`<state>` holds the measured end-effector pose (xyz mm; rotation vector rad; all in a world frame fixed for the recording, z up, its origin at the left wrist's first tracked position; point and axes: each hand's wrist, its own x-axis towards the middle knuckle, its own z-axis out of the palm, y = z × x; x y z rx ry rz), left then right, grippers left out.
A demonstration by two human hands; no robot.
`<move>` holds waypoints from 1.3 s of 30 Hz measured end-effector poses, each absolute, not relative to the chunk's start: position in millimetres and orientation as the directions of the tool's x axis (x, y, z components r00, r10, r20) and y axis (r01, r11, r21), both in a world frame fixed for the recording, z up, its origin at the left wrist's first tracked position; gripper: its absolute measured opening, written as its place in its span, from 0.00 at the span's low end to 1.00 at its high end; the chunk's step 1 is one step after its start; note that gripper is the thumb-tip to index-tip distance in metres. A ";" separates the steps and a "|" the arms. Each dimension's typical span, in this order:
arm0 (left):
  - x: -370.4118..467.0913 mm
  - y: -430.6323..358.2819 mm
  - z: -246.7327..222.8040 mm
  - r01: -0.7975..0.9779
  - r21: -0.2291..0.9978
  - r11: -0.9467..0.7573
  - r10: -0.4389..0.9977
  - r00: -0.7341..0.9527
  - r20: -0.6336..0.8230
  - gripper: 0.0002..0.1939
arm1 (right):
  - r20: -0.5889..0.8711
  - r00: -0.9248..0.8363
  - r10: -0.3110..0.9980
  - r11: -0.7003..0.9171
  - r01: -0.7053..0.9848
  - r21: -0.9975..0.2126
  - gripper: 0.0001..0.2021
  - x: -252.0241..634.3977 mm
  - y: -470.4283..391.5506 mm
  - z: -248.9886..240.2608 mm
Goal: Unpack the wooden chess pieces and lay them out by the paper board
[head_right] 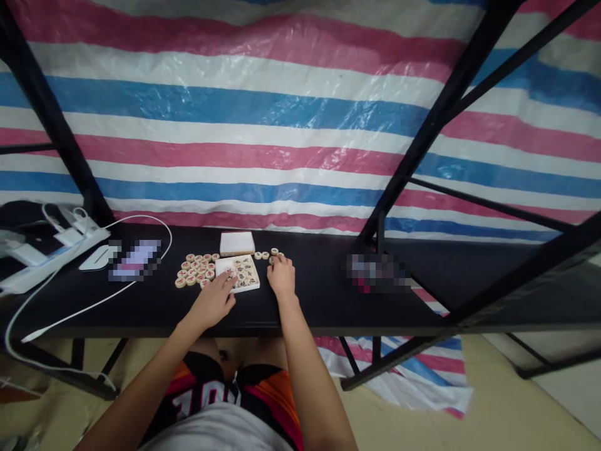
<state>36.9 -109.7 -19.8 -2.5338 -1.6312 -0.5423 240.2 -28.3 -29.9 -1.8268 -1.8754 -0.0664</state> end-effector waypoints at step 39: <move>33.7 -107.5 -25.7 0.861 0.173 -0.478 0.844 0.395 0.364 0.23 | 0.391 -0.092 0.916 0.307 0.788 -0.533 0.13 231.1 -32.7 -26.9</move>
